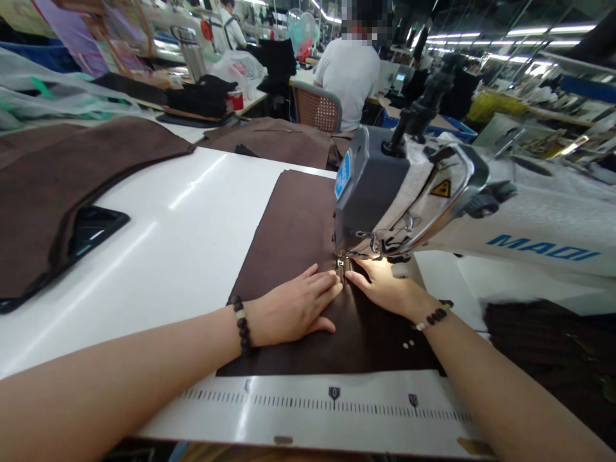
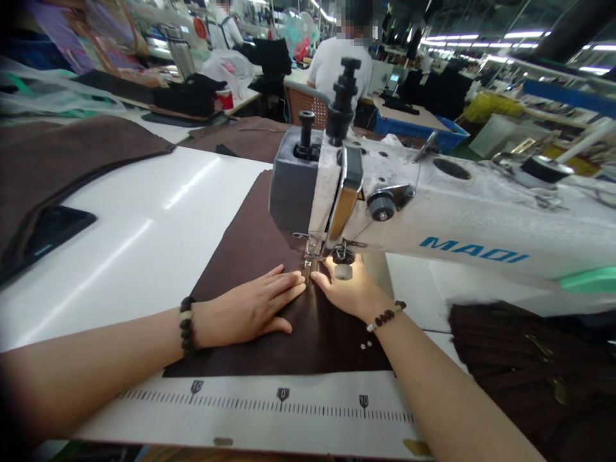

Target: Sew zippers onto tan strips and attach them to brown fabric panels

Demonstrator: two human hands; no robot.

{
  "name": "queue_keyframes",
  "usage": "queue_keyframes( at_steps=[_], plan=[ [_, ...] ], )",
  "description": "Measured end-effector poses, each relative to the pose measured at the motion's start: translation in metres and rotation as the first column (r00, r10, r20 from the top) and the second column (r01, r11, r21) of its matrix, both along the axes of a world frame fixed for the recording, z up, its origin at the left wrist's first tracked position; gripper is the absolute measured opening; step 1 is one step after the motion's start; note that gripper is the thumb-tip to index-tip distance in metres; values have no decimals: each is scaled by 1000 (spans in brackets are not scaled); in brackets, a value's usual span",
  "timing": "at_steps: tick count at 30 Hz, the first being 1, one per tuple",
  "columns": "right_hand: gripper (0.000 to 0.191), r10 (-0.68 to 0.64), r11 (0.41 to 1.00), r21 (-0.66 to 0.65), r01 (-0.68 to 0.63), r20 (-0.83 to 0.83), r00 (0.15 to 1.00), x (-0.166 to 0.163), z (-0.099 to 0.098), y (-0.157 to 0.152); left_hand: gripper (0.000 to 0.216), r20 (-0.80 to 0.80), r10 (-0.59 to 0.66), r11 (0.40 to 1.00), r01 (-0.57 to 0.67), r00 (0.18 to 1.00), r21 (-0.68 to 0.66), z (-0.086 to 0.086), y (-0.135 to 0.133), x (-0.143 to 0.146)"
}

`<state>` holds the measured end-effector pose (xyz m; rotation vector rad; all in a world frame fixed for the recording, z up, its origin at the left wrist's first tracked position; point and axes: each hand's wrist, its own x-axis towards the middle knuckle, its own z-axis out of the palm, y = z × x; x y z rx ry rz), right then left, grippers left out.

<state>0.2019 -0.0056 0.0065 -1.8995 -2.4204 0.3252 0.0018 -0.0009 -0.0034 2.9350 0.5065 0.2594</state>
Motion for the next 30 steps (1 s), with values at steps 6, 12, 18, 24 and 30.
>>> queue_keyframes(
  at_steps=[6,12,18,24,30],
  plan=[
    [34,-41,997,-65,40,-18,999,-3,3,1,55,25,-38,999,37,999,16,-2,4,-4],
    [32,-5,1000,9,6,-54,999,2,-6,0,45,11,22,1000,-22,1000,15,1,-5,3],
    [33,93,988,122,-91,-10,996,6,-17,0,54,33,147,989,-148,989,4,-2,-19,10],
    [35,103,986,127,-111,70,992,11,-27,7,50,27,138,990,-138,990,0,-2,-12,10],
    [36,101,989,96,-116,140,985,15,-36,17,42,-2,139,990,-139,990,-6,0,0,13]
  ],
)
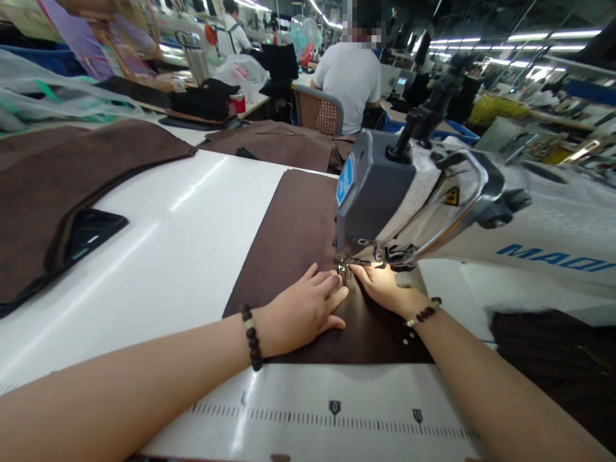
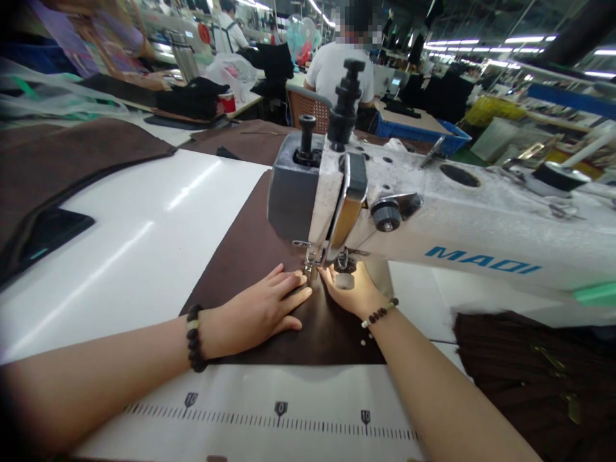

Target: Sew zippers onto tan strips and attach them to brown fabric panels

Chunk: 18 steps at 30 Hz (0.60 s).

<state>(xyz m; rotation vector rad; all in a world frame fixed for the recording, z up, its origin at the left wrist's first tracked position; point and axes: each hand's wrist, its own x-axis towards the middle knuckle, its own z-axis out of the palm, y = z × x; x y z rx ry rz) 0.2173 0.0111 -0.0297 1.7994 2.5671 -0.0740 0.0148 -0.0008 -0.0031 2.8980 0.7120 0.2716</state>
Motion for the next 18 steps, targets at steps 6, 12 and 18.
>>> queue_keyframes(
  at_steps=[6,12,18],
  plan=[
    [36,17,1000,-25,-15,51,999,5,-5,13,41,-9,7,1000,-7,1000,14,0,12,3],
    [41,32,999,-34,-30,32,999,8,-8,18,43,-17,9,1000,-9,1000,8,0,16,3],
    [40,31,997,-69,-28,49,998,6,-8,18,44,-17,2,1000,-2,1000,5,0,17,2]
  ],
)
